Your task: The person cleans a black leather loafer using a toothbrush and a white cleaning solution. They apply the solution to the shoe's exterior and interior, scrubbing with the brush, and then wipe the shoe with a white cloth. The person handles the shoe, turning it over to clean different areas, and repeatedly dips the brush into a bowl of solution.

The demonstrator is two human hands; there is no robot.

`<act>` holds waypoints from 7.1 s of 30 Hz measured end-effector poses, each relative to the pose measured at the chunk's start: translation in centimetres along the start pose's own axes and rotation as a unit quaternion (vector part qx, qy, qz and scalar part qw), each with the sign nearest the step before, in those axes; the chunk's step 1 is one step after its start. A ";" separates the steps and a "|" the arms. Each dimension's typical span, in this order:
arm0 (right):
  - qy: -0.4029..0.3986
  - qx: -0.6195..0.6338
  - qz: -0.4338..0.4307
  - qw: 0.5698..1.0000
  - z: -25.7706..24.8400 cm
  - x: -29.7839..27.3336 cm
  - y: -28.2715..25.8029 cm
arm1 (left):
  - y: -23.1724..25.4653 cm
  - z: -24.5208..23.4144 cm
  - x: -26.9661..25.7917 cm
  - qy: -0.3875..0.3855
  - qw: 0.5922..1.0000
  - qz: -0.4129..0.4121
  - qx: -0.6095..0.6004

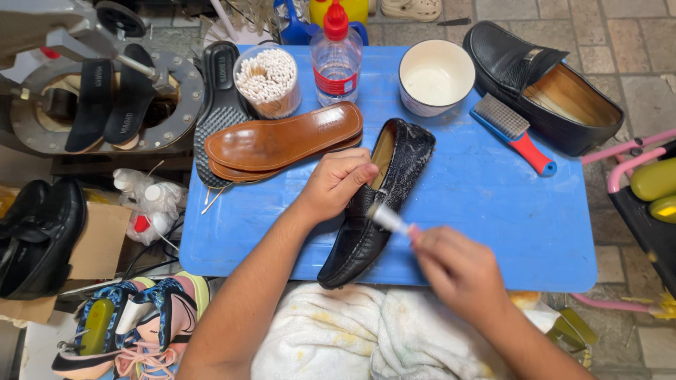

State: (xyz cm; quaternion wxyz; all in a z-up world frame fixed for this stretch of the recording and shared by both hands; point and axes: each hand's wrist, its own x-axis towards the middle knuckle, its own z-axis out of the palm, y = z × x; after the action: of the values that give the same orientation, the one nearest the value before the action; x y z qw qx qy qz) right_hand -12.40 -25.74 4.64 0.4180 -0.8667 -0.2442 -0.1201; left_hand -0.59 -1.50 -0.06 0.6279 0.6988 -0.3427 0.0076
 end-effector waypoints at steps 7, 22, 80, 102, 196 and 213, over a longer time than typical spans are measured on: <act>-0.043 -0.065 -0.033 0.996 -2.1 1.1 -0.7 | -0.5 0.1 -0.2 0.000 1.000 -0.002 0.004; -0.047 -0.377 0.099 0.920 -5.2 17.8 10.7 | -0.2 0.3 -0.3 -0.023 0.999 0.024 -0.036; -0.031 -0.124 -0.146 0.981 -4.3 -3.2 0.5 | 2.7 2.7 0.7 0.101 0.994 0.026 0.042; -0.008 -0.173 -0.158 0.972 -7.1 -4.5 1.8 | 3.8 9.1 6.3 0.090 0.964 -0.086 0.234; -0.010 0.051 0.242 0.969 -4.1 7.0 6.9 | -0.3 1.0 -1.4 0.032 0.989 -0.034 -0.143; 0.023 0.040 0.115 0.992 -0.3 6.6 4.5 | -0.6 0.9 -1.2 0.029 0.992 -0.035 -0.119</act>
State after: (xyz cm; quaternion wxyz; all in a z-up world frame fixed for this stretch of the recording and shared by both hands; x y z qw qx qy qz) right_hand -4.38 -26.19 4.54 0.4691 -0.8685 -0.1379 -0.0808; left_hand -1.54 -1.73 -1.29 0.7161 0.6302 -0.2980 -0.0352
